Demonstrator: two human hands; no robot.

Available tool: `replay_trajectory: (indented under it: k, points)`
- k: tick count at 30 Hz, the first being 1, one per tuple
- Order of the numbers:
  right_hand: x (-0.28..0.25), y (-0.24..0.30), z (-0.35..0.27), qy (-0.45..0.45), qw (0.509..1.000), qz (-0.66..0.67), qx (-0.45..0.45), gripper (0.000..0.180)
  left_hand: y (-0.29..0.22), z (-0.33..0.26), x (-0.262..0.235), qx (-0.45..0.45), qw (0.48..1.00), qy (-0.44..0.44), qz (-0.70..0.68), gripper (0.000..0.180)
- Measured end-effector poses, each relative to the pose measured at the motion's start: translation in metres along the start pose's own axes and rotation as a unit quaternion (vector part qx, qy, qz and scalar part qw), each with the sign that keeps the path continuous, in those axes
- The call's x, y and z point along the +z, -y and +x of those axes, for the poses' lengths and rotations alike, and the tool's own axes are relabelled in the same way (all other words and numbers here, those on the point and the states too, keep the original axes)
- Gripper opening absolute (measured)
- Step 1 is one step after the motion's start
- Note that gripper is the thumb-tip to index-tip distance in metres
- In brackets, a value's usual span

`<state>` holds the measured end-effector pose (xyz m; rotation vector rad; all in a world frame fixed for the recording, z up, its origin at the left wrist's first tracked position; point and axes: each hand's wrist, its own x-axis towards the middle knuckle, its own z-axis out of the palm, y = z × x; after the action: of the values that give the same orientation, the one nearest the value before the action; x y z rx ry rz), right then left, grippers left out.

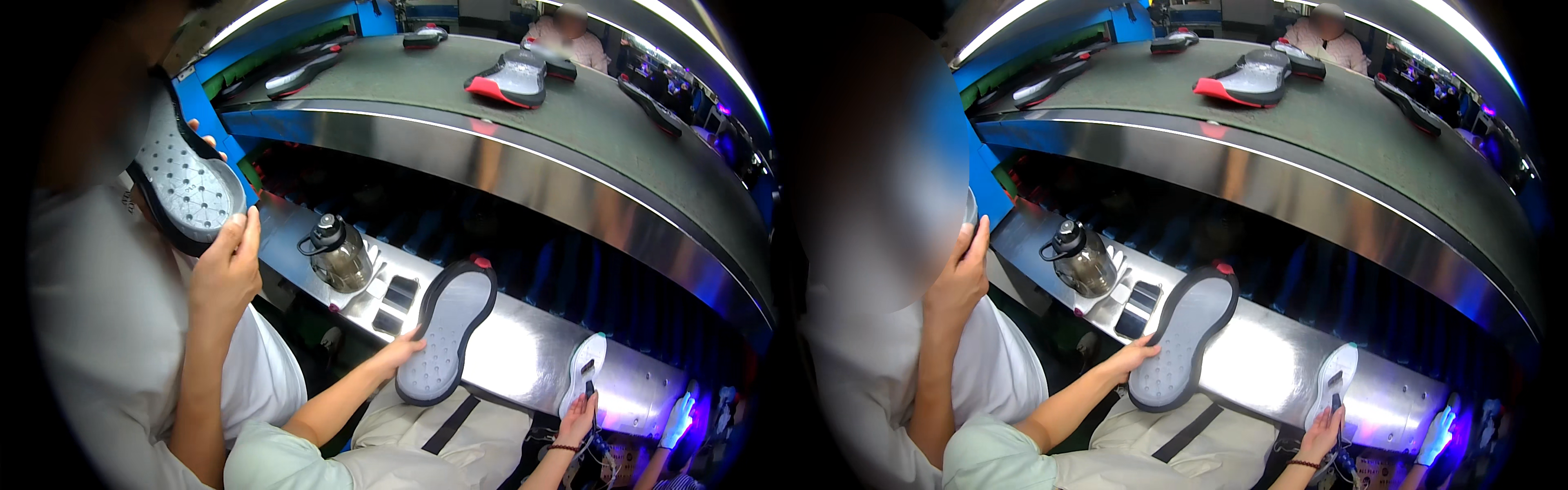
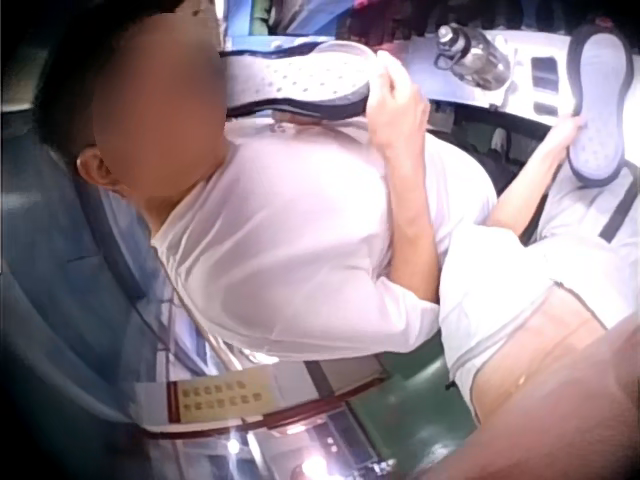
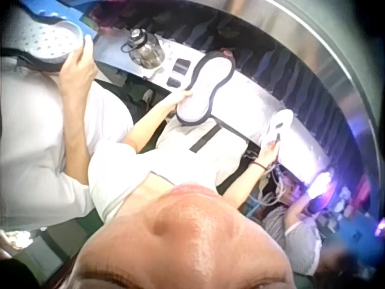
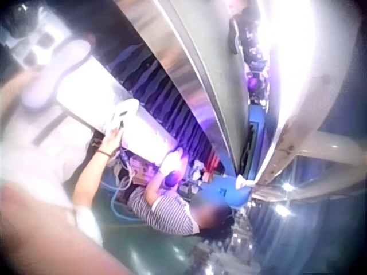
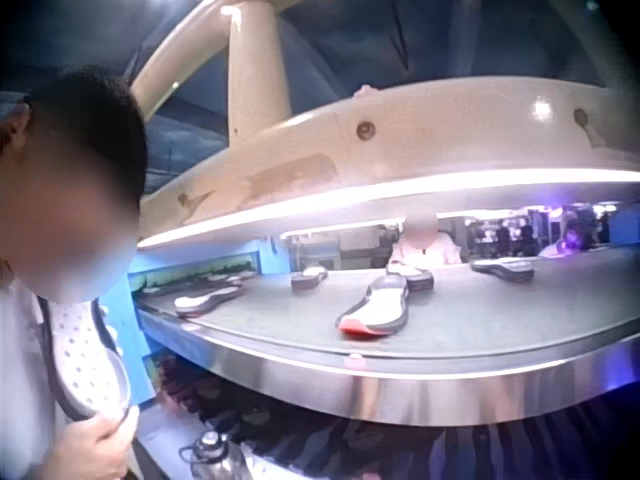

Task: The person applies glue to the bottom of shoe soles using a brush. They pick up each sole from a conveyor belt, apply glue to the surface, and place it back on the belt. The process is repeated for multiple soles.

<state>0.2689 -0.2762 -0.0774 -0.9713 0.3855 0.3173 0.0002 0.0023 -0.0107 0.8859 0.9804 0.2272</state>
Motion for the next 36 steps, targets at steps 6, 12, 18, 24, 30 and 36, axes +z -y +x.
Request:
replay_trajectory:
  k: [6, 12, 18, 24, 30, 36]
  points:
    - [0.002, 0.007, 0.013, -0.007, 0.995, 0.086, 0.055, 0.034, -0.009, -0.001, 0.012, -0.001, 1.000, 0.018, 0.001, 0.049]
    - [0.008, 0.004, 0.019, -0.052, 0.973, 0.189, 0.125, 0.044, -0.011, -0.001, 0.011, 0.032, 0.998, -0.017, 0.056, 0.050]
    - [0.003, 0.006, 0.025, -0.068, 0.934, 0.296, 0.189, 0.052, -0.031, -0.017, 0.022, 0.153, 0.980, -0.031, 0.120, 0.045]
    - [0.036, 0.002, -0.030, 0.071, 0.977, 0.139, 0.148, 0.050, -0.037, -0.047, 0.038, 0.274, 0.955, 0.049, 0.103, 0.051]
    - [0.120, -0.014, -0.168, 0.481, 0.862, -0.157, 0.033, 0.068, -0.017, -0.068, 0.062, 0.298, 0.944, 0.060, 0.131, 0.051]
    - [0.118, -0.023, -0.181, 0.403, 0.885, -0.231, -0.030, 0.065, -0.007, -0.082, 0.078, 0.291, 0.941, 0.078, 0.151, 0.053]
